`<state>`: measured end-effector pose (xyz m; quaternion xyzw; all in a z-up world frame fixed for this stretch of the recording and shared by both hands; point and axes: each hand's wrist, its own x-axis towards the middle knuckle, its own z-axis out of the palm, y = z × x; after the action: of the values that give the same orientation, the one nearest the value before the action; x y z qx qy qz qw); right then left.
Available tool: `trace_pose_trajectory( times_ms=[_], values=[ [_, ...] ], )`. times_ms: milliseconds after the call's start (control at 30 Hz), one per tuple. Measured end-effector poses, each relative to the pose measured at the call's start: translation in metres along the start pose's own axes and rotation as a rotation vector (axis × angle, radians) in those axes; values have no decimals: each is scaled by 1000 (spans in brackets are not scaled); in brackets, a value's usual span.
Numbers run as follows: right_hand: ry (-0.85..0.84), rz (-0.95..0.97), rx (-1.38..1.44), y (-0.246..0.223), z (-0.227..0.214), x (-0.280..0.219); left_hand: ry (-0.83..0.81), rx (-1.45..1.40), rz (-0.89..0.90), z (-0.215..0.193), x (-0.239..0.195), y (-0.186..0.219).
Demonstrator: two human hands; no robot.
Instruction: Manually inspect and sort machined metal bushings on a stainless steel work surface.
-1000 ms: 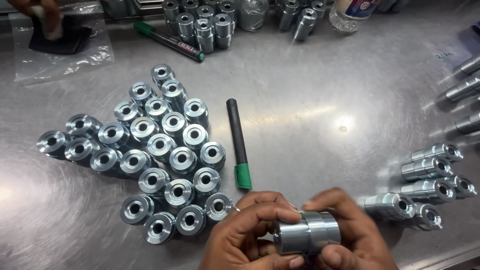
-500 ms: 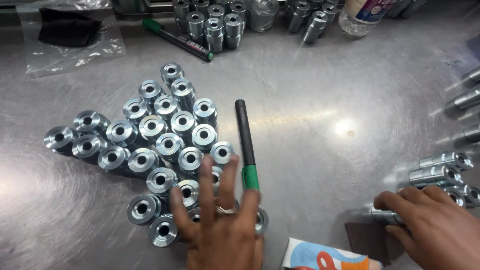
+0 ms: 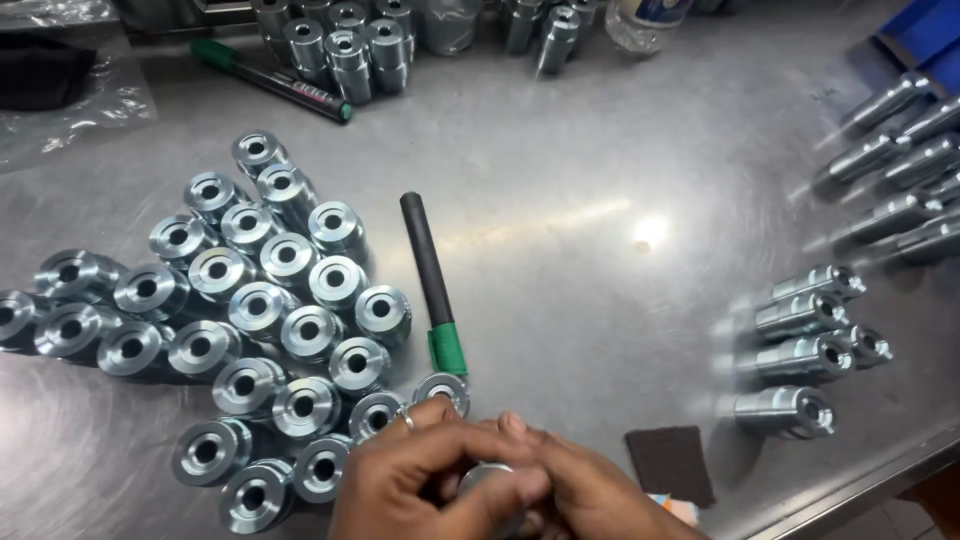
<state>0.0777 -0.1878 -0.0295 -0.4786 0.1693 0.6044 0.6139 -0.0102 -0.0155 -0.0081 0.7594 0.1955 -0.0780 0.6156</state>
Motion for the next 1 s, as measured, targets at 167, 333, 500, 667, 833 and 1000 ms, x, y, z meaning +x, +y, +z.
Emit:
trace_pose_trajectory(
  times_ms=[167,333,500,667,833,1000],
  values=[
    [-288,-74,108,3,-14,-1,22,-466,113,4,2,-13],
    [-331,-326,166,-3,-26,-14,-57,-675,249,10,4,8],
    [-199,-1254,-542,-8,3,-29,-123,-826,129,5,-2,14],
    [-198,-962,-420,13,-54,-16,-140,-798,154,9,-5,13],
    [-234,-861,-231,3,-38,-31,-111,-695,296,11,-8,11],
    [-29,-1056,-606,10,-76,-27,11,44,547,13,-9,8]
  ],
)
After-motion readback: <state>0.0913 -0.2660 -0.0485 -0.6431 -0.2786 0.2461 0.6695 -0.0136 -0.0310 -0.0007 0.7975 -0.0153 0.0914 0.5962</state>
